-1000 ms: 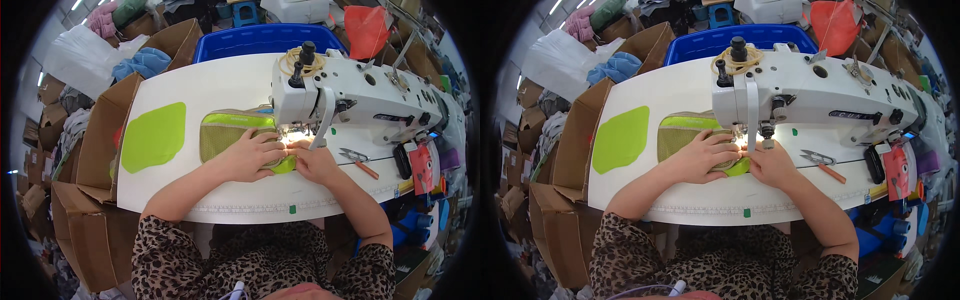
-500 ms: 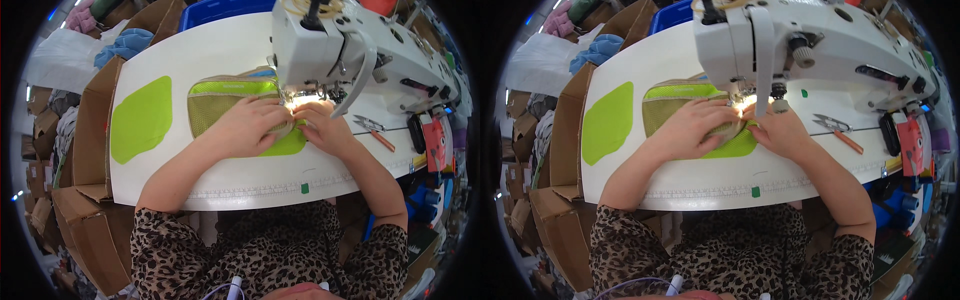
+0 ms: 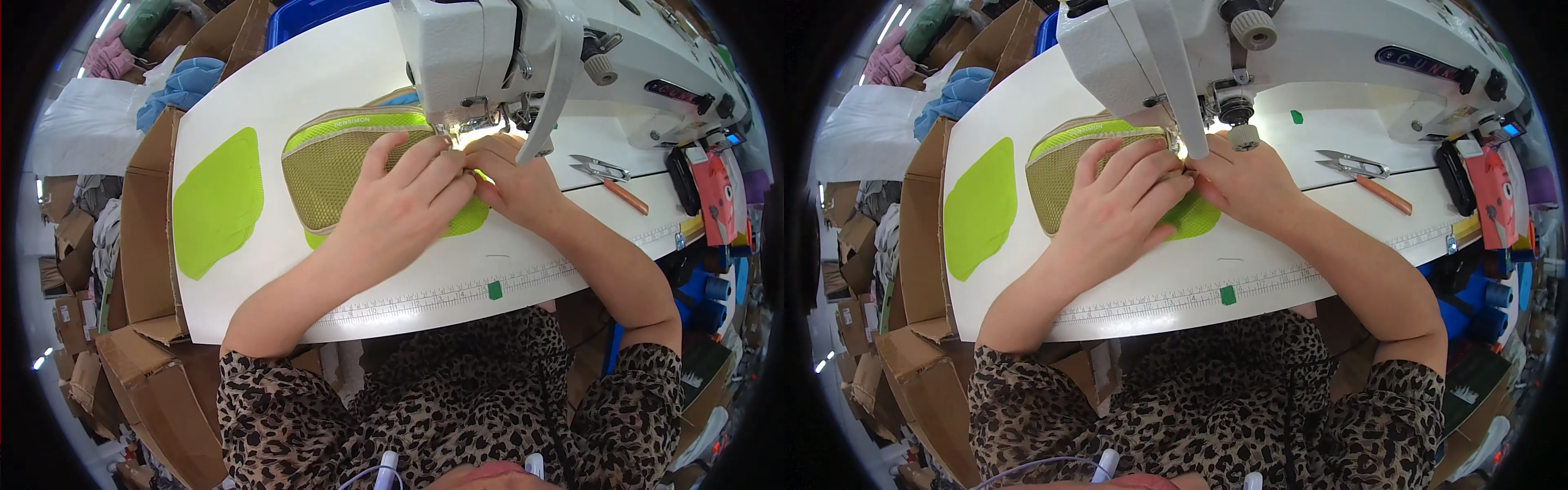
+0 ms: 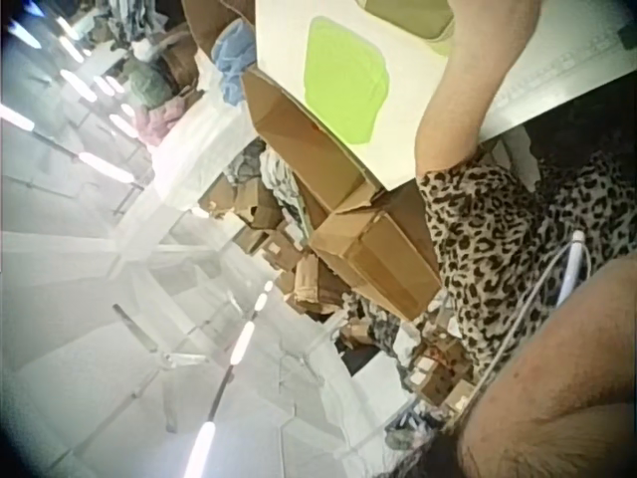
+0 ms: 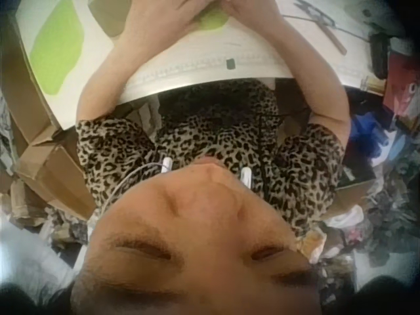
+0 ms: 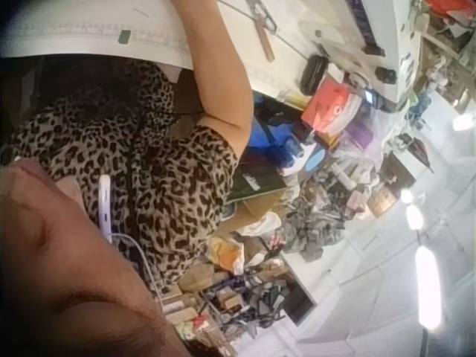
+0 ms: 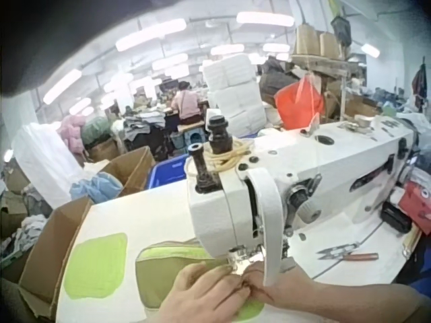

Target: The recorder is using an industrial sewing machine to construct a green mesh pouch, attaching zippers and sewing seams.

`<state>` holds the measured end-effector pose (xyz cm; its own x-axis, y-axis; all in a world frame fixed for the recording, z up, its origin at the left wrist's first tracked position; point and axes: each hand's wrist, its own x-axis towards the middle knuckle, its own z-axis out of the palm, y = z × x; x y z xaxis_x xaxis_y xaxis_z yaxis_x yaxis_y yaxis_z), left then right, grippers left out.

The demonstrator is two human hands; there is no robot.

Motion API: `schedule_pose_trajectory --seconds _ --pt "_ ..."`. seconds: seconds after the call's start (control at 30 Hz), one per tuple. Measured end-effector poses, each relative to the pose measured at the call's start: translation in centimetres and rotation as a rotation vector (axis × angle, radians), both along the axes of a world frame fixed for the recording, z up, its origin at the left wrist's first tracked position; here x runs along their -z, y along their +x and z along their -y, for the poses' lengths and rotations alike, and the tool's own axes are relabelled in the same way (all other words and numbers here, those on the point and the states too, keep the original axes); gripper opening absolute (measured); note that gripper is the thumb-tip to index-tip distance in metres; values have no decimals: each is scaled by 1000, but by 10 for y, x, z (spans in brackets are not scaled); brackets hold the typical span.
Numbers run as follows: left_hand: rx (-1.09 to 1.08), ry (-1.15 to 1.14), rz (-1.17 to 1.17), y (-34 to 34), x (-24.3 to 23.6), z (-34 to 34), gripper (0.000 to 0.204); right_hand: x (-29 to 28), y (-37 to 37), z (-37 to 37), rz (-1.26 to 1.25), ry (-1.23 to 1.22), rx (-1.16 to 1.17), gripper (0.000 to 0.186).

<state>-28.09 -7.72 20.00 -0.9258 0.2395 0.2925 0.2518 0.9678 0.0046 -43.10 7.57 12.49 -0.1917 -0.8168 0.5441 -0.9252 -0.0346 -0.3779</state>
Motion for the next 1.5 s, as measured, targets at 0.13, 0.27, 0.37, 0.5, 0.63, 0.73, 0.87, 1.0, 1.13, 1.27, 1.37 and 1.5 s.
schedule_pose_trajectory --seconds 0.13,0.27,0.37,0.5,0.63,0.73,0.87,1.0,1.13,1.27,1.37,1.5 --pt "36 6 -173 -13 13 13 30 -2 3 1 -28 3 10 23" --pt "52 93 -162 -13 12 12 20 -2 2 3 -49 -36 -3 20" --pt "-9 83 5 -9 7 11 15 -8 5 3 -85 -25 -39 18" --pt "28 91 -8 -12 11 10 13 -5 0 2 -31 17 -126 16" --pt "63 117 -75 -8 8 7 14 -7 1 0 51 40 -163 16" --pt "-6 100 -76 -3 3 5 16 -8 2 -2 67 86 -147 16" --pt "-37 146 -115 -4 -1 3 18 -5 2 -2 137 62 -101 16" --pt "-10 122 -110 -5 3 5 18 -6 3 -1 147 97 -102 16" --pt "56 104 -105 -5 5 4 20 -17 7 -2 159 114 -135 16" --pt "55 107 -166 -5 4 2 20 -21 7 -6 190 199 -146 17" --pt "46 129 -212 -7 4 0 21 -13 8 -6 149 142 -119 18" --pt "27 156 -51 -3 -2 1 22 -17 14 -4 98 119 -112 17"
